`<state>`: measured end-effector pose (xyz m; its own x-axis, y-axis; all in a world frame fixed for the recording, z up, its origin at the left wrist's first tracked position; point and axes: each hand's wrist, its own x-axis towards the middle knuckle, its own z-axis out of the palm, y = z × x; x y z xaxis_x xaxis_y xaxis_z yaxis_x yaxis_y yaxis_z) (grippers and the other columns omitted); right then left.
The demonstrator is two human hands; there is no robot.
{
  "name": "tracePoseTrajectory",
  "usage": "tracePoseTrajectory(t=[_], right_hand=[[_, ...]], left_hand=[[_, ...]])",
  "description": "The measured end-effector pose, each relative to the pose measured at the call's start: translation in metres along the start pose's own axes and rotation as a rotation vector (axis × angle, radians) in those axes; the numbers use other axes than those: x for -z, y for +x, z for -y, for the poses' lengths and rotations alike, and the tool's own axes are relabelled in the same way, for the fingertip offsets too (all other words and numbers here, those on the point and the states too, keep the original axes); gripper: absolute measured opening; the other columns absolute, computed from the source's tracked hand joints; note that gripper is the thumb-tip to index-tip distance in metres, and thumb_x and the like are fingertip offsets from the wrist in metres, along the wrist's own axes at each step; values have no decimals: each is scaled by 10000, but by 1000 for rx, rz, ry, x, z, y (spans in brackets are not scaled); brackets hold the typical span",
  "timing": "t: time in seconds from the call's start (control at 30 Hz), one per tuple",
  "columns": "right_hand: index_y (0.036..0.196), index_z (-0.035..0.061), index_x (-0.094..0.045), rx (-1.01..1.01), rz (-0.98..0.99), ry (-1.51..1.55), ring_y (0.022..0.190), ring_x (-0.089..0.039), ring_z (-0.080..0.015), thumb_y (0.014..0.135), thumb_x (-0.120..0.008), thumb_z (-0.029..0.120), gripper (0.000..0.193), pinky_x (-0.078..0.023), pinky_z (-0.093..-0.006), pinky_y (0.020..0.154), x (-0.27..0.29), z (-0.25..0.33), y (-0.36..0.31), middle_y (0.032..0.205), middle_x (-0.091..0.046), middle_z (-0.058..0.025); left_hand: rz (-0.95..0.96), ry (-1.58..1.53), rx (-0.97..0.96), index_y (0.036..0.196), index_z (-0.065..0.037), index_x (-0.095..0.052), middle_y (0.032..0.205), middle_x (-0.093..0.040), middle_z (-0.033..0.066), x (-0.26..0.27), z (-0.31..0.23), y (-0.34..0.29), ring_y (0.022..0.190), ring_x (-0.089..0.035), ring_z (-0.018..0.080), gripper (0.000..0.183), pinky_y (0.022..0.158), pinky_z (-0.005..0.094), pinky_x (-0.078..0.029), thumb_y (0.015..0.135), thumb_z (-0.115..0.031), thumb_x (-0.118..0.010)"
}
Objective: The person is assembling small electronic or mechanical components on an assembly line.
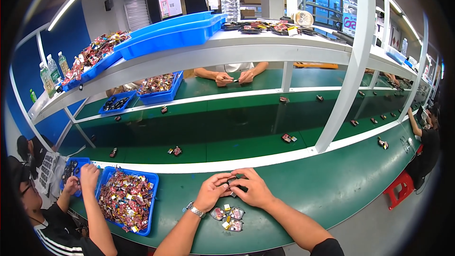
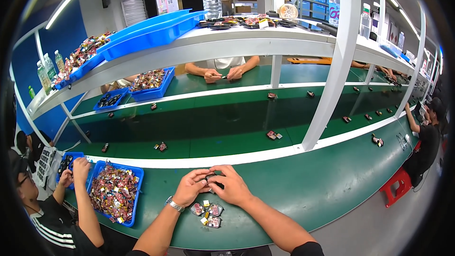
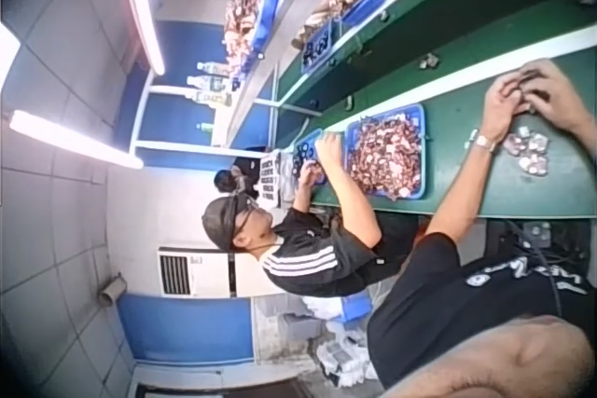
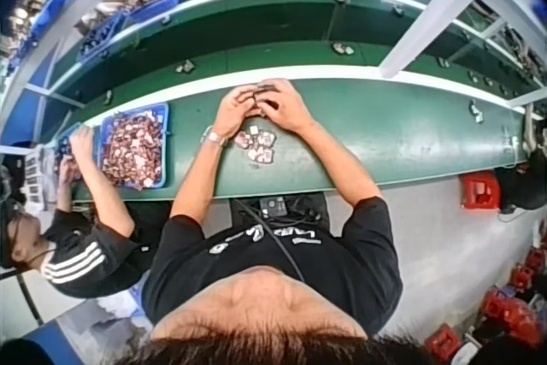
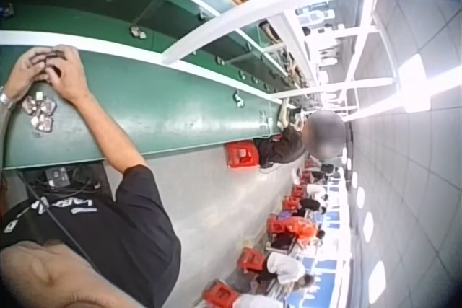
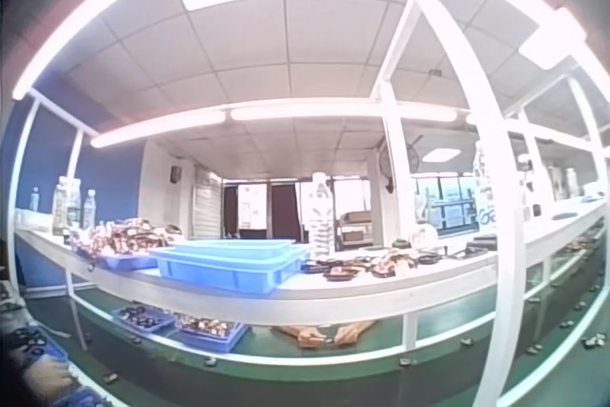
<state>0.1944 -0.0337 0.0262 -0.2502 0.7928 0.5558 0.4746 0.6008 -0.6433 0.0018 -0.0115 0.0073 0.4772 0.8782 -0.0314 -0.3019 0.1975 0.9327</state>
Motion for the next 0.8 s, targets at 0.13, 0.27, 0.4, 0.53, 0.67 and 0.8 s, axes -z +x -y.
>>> tracePoseTrajectory(t=[0.13, 0.27, 0.4, 0.53, 0.67, 0.8], right_hand=[[940, 79, -711, 8, -30, -27, 1083, -574, -270, 783, -721, 91, 158, -515, -367, 860, -2, 0, -1, 1168, -613, -71], [947, 80, -730, 25, -55, -83, 1091, -576, -270, 773, -742, 86, 175, -514, -366, 881, -6, 6, -1, 1178, -620, -80], [944, 56, -714, 170, -32, -239, 1102, -572, -299, 743, -732, 54, 202, -506, -387, 903, -3, 14, 4, 1191, -607, -101], [923, 30, -697, 77, -75, -101, 1125, -563, -315, 716, -729, 46, 210, -495, -399, 929, -2, 14, 1, 1201, -598, -118], [930, 34, -689, 200, -59, -121, 1144, -549, -323, 731, -708, 59, 202, -478, -411, 945, 0, 15, 5, 1209, -591, -120], [911, 50, -694, 152, -77, -109, 1151, -544, -316, 735, -710, 55, 176, -480, -408, 947, 0, 15, 6, 1208, -596, -110]], left_hand=[[-8, 28, 25, 1320, 31, -488, 1293, -570, 146, 1, 1, 1, 1108, -621, 191, 355, 915, 301, -565, 965, 25, -488], [-13, 6, 8, 1303, 32, -502, 1277, -579, 145, 2, 3, 0, 1104, -622, 190, 340, 913, 305, -566, 963, 28, -492], [-45, 0, -8, 1284, 45, -506, 1259, -585, 149, 2, 3, 1, 1096, -624, 200, 326, 913, 317, -569, 958, 36, -497], [-64, -2, -12, 1266, 55, -512, 1241, -591, 161, 1, 4, 1, 1087, -627, 211, 316, 914, 329, -571, 950, 48, -506], [-63, 11, -20, 1246, 57, -513, 1239, -589, 171, 4, 9, 1, 1081, -632, 222, 302, 919, 340, -571, 945, 53, -515], [-16, -104, -68, 1231, 50, -518, 1207, -605, 169, 4, 6, 0, 1077, -636, 233, 285, 929, 370, -566, 945, 46, -524]])
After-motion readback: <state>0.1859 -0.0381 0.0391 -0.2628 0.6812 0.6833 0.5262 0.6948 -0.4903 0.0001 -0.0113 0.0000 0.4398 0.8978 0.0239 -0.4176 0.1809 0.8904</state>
